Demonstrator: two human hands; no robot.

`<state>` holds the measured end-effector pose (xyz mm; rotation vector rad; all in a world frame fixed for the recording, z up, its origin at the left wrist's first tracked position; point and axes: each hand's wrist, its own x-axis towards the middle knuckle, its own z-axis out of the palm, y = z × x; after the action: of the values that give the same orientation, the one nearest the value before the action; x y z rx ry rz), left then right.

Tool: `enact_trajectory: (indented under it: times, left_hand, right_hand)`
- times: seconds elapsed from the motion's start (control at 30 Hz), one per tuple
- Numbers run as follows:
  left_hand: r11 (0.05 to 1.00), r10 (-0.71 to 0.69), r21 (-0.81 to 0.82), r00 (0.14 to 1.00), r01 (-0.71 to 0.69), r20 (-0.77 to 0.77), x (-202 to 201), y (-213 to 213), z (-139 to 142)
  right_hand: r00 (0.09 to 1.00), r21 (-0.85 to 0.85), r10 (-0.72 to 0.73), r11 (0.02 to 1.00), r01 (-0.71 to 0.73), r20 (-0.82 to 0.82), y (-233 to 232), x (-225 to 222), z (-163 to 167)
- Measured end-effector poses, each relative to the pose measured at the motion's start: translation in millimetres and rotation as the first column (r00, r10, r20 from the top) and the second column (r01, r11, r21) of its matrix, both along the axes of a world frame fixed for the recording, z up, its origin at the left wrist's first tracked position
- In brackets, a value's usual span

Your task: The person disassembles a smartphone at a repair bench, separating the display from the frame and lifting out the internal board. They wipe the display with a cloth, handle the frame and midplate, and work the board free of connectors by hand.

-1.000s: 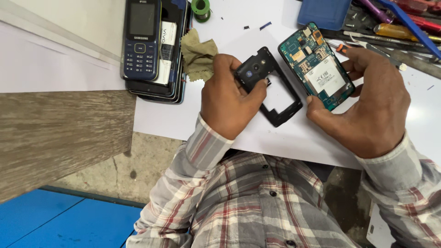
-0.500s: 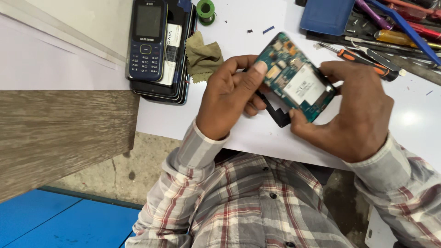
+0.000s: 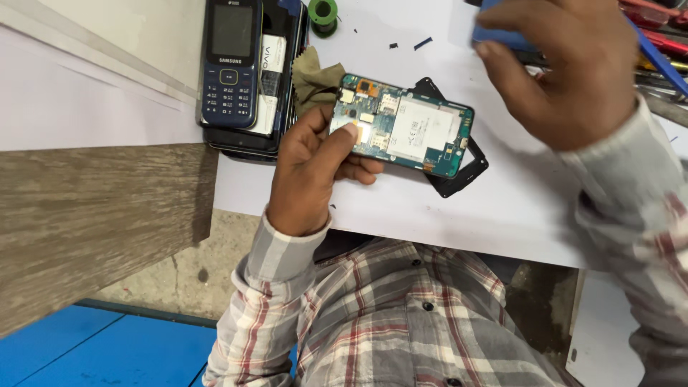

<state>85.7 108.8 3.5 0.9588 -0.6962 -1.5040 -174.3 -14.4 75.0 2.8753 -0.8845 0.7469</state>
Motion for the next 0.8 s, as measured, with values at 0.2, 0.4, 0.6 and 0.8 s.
enact_trajectory:
  times: [0.2,0.4,0.6,0.8]
  left_hand:
    - [0.999,-0.025,0.030,0.996,0.027,-0.082,5,2,0]
    - [0.999,-0.032,0.023,0.992,0.035,-0.121,11,5,6]
    - [1.000,-0.024,-0.022,0.994,0.022,-0.106,7,5,17]
    - [0.997,-0.037,-0.064,0.992,0.030,-0.122,-7,1,18]
  right_hand:
    - [0.992,0.006,0.105,0.994,-0.105,-0.064,-37,34,-30]
    - [0.987,0.020,0.078,0.997,-0.075,-0.140,-38,50,-33]
    - [0.999,0.064,0.036,0.997,-0.038,0.035,-28,30,-30]
    - [0.900,0.641,-0.190,0.759,-0.119,0.392,0,-15,-24]
